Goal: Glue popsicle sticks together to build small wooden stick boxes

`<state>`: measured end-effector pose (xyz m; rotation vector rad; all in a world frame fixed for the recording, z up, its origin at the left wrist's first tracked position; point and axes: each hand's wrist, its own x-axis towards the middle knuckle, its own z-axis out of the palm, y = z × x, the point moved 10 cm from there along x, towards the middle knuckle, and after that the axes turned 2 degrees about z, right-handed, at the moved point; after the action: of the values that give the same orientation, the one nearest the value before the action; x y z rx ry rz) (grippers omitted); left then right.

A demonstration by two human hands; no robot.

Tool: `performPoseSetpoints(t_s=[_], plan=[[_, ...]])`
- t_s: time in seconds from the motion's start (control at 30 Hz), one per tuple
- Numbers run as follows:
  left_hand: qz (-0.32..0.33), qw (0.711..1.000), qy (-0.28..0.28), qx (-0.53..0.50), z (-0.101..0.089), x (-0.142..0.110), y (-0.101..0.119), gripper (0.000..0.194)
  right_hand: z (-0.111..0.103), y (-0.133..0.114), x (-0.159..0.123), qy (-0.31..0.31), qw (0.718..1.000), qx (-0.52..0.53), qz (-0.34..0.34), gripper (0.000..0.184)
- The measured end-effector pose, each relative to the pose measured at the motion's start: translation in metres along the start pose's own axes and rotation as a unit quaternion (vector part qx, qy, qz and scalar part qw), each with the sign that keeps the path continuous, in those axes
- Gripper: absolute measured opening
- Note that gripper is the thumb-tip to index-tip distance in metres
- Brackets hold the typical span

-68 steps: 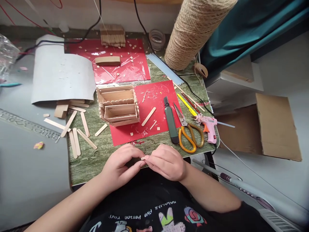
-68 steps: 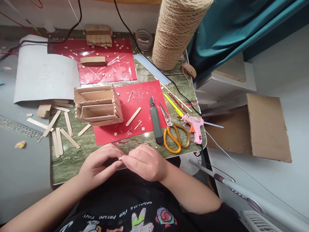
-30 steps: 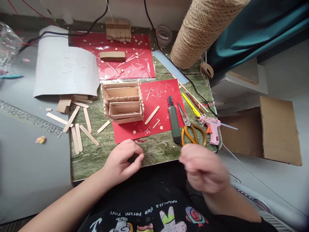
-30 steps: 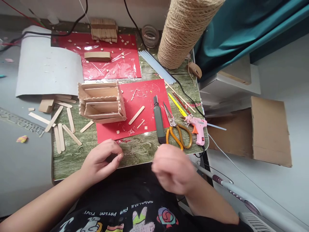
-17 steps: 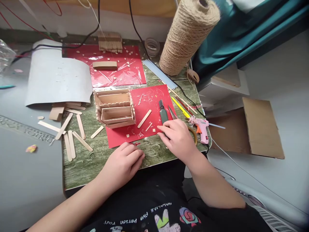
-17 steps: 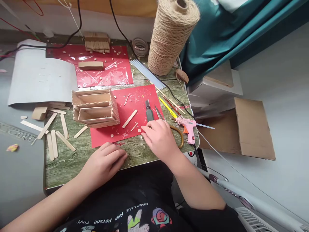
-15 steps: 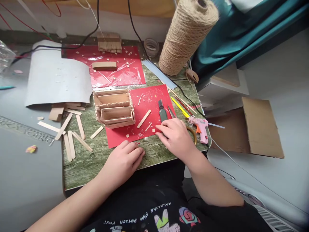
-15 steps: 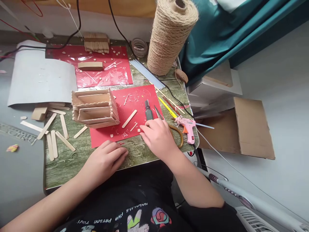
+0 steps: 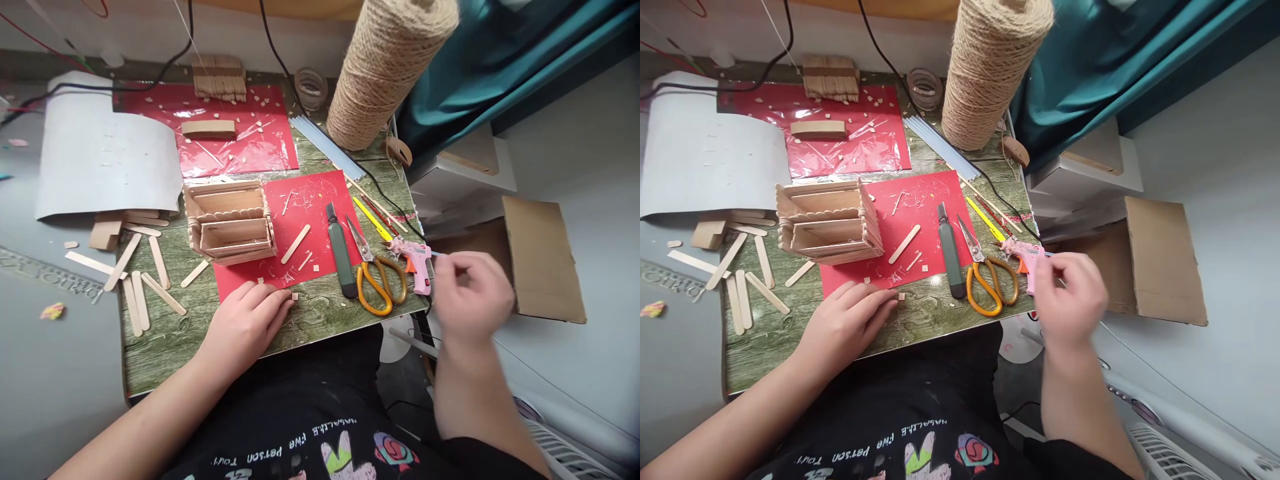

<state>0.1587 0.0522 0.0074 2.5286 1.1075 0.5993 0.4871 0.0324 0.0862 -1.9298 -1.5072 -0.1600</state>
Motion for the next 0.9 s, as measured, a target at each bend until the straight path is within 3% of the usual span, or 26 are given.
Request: performPoseSetpoints(t_s=[0.13,0.23,0.3,0.43,0.63,0.77,0.9], plan=[[0.004,1.0,-0.012,0.006,0.003,0.003,0.002,0.024,0.0,0.072,0.001,-0.142,0.967,-0.099,0.189,0.039],[-0.001,1.0,-0.014,0.0,0.007,0.006,0.0,0.019,0.016,0.09,-0.017,-0.226,0.931,-0.106,0.267,0.044],[0.002,1.0,-0.014,-0.01,0.009,0.007,-0.001,0.014,0.028,0.093,-0.029,-0.249,0.919,-0.091,0.292,0.05],[0.04,0.999,-0.022,-0.023,0.014,0.007,0.007,0.009,0.044,0.102,-0.041,-0.239,0.921,-0.037,0.307,0.062],[0.073,0.997,-0.029,-0.006,0.018,0.004,0.018,0.009,0.062,0.122,-0.054,-0.242,0.902,0.121,0.336,0.053],[0.057,0.997,-0.031,-0.03,0.019,0.003,0.013,0.013,0.056,0.124,-0.054,-0.194,0.913,0.161,0.321,0.054],[0.051,0.997,-0.032,-0.053,0.02,0.002,0.009,0.015,0.039,0.119,-0.051,-0.135,0.935,0.126,0.303,0.044]])
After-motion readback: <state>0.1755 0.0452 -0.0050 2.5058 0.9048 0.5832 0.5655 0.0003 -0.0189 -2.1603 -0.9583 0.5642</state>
